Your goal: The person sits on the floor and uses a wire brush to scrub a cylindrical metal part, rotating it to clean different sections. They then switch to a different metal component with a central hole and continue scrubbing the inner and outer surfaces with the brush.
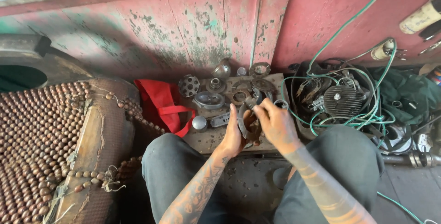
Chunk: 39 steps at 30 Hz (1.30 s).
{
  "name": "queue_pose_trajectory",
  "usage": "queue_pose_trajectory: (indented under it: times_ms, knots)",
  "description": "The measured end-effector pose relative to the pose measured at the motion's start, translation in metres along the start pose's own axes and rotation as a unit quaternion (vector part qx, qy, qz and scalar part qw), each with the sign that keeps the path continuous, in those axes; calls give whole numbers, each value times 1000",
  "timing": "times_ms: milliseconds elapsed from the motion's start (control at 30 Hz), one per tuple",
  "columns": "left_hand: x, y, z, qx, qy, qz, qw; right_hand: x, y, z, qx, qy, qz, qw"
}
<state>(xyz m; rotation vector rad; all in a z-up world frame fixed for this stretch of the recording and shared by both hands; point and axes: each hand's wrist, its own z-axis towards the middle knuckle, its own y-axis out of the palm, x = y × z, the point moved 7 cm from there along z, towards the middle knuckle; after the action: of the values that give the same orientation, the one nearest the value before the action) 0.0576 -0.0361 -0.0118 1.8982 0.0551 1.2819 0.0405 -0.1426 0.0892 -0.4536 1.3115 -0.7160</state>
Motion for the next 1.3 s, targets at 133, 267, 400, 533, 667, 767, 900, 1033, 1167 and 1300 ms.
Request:
queue_pose_trajectory:
  times_ms: [133, 267, 400, 533, 667, 767, 900, 1033, 1167, 1300]
  knots:
    - [-1, -10, 2, 42, -8, 3, 999, -7, 6, -2, -4, -27, 70, 997]
    - [15, 9, -8, 45, -9, 17, 999, 2, -4, 5, 1, 0, 19, 1000]
    - [-18, -25, 7, 65, -24, 8, 998, -21, 3, -5, -1, -29, 66, 997]
    - [6, 3, -8, 56, -26, 7, 998, -11, -2, -1, -20, -14, 44, 999]
    - [11, 0, -13, 83, -24, 14, 996, -31, 6, -14, -41, -12, 71, 997]
    - [-7, -17, 4, 49, -9, -34, 998, -12, 3, 2, -28, -16, 32, 999]
    - [10, 3, -6, 54, -20, -3, 998, -18, -5, -3, -4, -9, 7, 1000]
    - [8, -3, -5, 77, -17, -1, 997, -12, 8, -2, -20, -11, 58, 998]
    - [-4, -11, 3, 31, -2, 52, 998, 8, -1, 7, 7, 2, -1, 1000]
    - [23, 20, -17, 58, -1, 33, 998, -8, 9, -8, -6, 1, 81, 997]
